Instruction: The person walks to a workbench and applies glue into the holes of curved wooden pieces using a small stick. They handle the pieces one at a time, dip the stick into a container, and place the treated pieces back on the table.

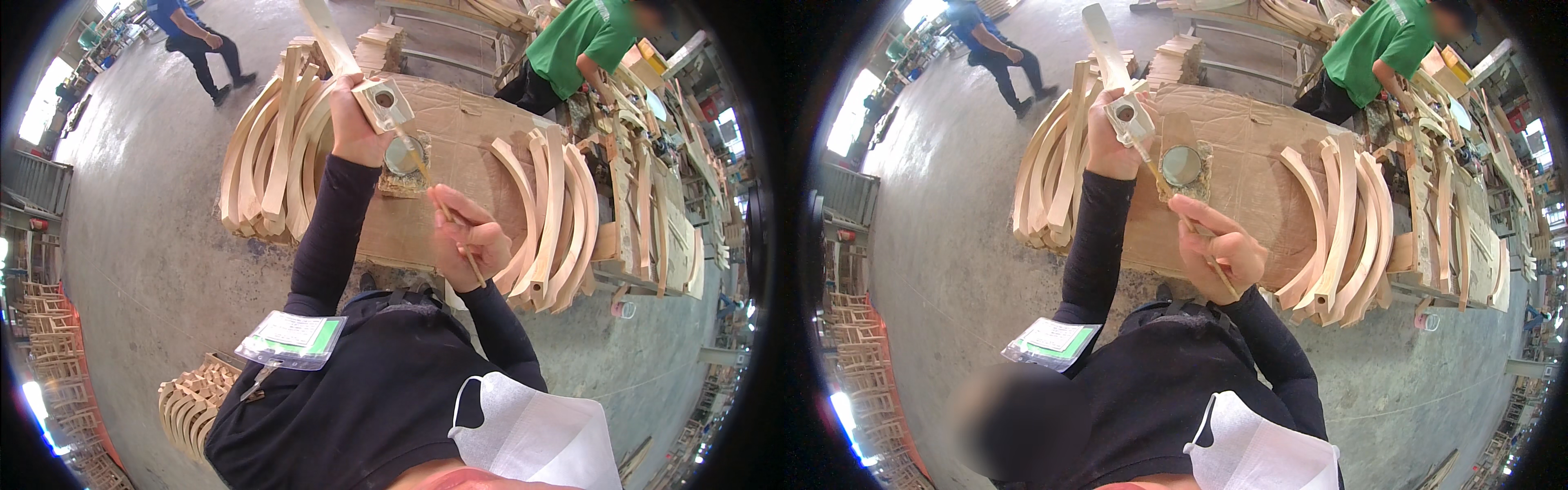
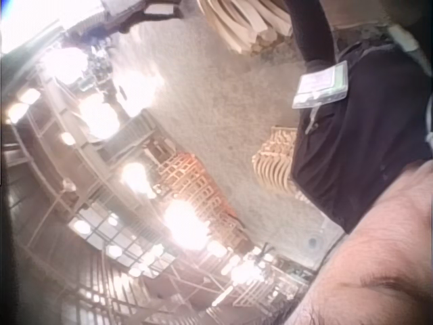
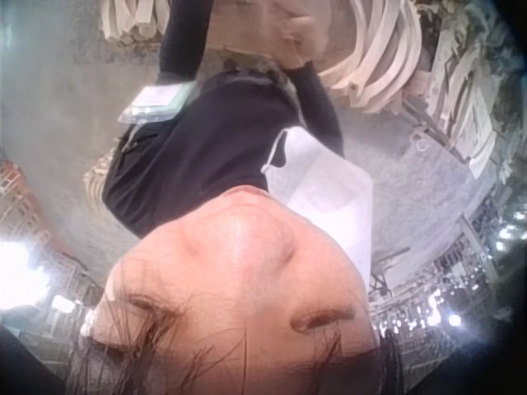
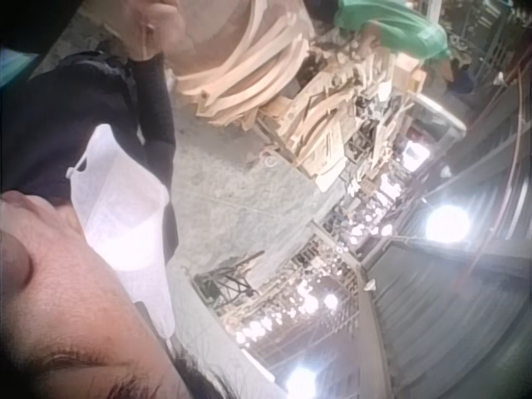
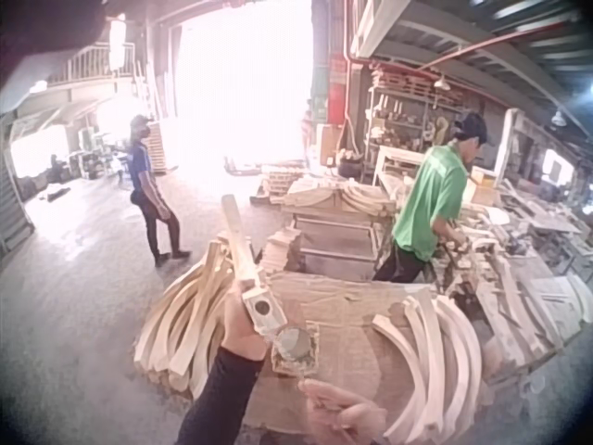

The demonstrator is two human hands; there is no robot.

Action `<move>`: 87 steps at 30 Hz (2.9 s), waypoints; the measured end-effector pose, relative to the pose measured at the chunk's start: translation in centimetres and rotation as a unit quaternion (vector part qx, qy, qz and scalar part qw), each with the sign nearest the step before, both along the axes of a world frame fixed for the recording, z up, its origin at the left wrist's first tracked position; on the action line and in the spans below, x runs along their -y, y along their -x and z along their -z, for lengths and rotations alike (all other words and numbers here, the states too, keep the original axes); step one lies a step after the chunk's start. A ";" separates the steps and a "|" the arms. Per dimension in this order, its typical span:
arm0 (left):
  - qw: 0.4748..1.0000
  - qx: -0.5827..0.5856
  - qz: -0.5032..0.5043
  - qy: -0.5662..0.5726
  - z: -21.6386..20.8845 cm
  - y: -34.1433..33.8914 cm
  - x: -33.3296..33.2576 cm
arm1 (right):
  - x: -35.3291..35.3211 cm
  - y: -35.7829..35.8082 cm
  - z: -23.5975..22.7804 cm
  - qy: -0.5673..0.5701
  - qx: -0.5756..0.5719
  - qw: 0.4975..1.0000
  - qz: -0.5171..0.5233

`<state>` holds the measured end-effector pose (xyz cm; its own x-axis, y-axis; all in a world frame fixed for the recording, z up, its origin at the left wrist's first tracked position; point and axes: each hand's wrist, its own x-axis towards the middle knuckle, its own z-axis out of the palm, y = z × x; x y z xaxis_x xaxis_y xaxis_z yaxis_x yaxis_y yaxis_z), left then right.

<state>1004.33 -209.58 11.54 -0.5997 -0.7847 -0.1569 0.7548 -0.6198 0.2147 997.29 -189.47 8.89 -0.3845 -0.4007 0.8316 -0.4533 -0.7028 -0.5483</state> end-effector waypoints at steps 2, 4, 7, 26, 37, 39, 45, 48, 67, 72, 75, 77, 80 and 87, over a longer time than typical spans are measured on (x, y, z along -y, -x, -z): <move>1.000 0.009 -0.028 0.004 0.2 0.2 -0.1 | 0.1 0.1 -0.9 0.008 0.034 0.999 -0.006; 0.999 0.021 -0.044 0.004 0.1 0.6 -0.5 | 0.9 0.5 -1.4 0.013 0.030 0.999 0.000; 0.998 0.040 -0.050 0.004 -0.5 0.8 -1.3 | 1.5 1.3 -1.3 -0.008 -0.002 1.000 -0.016; 0.975 0.058 0.098 0.192 -0.5 11.5 -2.6 | -9.8 9.1 -0.9 -0.080 -0.110 0.974 0.179; 0.852 0.191 0.379 0.306 -0.2 40.6 -22.5 | -33.9 16.6 3.0 -0.054 0.151 0.795 0.585; 0.841 0.215 0.378 0.322 1.4 47.6 -27.2 | -37.3 16.9 4.0 -0.044 0.172 0.764 0.620; 0.868 0.321 0.207 0.316 6.9 66.2 -40.4 | -43.8 17.0 7.9 -0.054 0.252 0.680 0.687; 0.799 0.493 0.183 0.290 9.0 71.4 -46.7 | -45.7 16.3 8.8 -0.073 0.291 0.626 0.720; 0.537 0.162 0.607 0.562 2.2 60.8 -36.4 | -43.1 20.8 9.6 -0.070 0.298 0.696 0.649; 0.512 0.145 0.542 0.650 -3.4 46.0 -16.3 | -35.3 24.3 6.7 -0.094 0.280 0.802 0.518; 0.539 0.329 0.354 0.690 -6.8 33.4 -7.4 | -29.6 24.3 5.1 -0.108 0.261 0.853 0.439; 0.573 0.397 0.300 0.651 -7.9 24.5 -1.5 | -25.6 23.5 4.2 -0.121 0.254 0.883 0.374; 0.596 0.494 0.202 0.600 -8.4 11.6 3.2 | -19.3 21.2 3.9 -0.150 0.276 0.910 0.269; 0.392 0.755 0.094 0.517 9.2 -13.7 11.6 | -5.7 13.2 6.0 -0.250 0.314 0.916 0.026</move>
